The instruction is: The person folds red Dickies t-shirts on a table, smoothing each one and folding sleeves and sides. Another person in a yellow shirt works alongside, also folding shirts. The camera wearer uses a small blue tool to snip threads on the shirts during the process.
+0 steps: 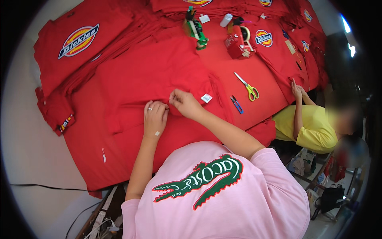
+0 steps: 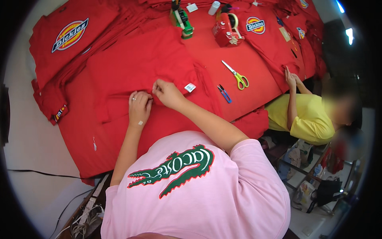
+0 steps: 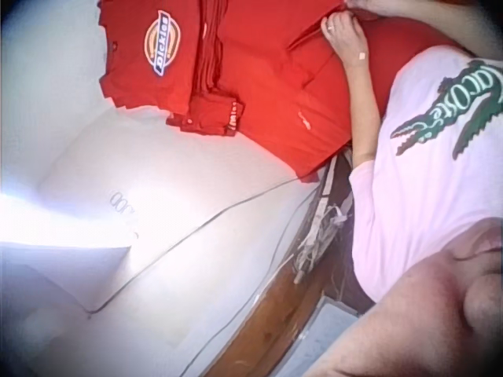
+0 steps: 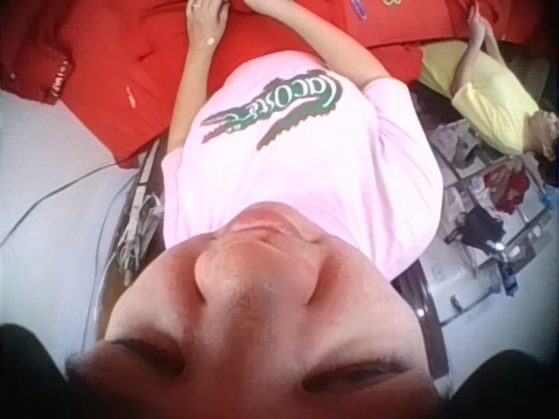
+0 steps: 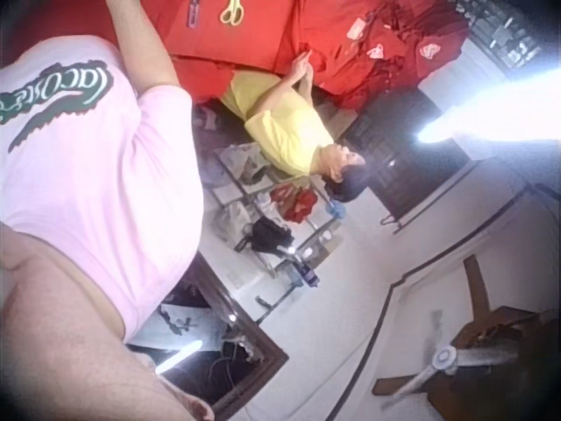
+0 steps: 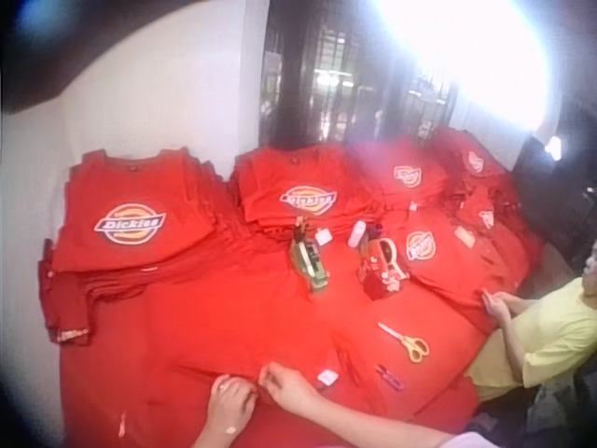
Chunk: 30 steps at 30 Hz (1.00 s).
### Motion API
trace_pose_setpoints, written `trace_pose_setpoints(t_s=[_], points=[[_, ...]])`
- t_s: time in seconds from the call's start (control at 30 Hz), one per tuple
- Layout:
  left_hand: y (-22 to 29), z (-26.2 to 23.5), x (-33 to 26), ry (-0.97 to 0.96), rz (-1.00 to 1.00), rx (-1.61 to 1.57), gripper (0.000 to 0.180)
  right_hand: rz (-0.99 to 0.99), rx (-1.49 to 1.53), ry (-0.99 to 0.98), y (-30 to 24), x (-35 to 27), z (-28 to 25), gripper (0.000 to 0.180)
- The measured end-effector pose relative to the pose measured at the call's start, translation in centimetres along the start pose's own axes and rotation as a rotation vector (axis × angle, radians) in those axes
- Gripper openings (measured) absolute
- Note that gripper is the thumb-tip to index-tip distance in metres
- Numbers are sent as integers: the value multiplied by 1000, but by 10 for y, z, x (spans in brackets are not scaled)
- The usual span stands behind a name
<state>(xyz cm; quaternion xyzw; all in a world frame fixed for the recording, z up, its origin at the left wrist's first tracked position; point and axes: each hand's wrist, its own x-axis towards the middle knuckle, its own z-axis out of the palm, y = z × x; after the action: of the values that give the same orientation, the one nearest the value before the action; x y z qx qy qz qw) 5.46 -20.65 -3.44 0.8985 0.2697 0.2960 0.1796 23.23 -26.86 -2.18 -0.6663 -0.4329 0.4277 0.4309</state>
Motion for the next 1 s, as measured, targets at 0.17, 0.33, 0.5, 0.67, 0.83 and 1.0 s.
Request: trace_pose_setpoints(t_s=[0.17,0.33,0.5,0.67,0.83,1.0], points=[[36,-11,-44,-416,-130,-301,20,-34,-1,136,16,-26,-6,4],[21,-35,-108,-757,-386,-535,34,97,316,448,21,-5,-34,3],[56,-54,-46,-7,-268,-162,65,-22,106,255,-4,-6,-26,9],[10,-8,-16,168,-255,-37,55,-37,294,-536,-121,-86,1,22],[-23,-60,-41,501,-381,191,43,-460,759,-581,-201,-149,-95,22],[8,-100,-65,368,-822,-758,35,-528,521,-64,-175,-156,-144,26]])
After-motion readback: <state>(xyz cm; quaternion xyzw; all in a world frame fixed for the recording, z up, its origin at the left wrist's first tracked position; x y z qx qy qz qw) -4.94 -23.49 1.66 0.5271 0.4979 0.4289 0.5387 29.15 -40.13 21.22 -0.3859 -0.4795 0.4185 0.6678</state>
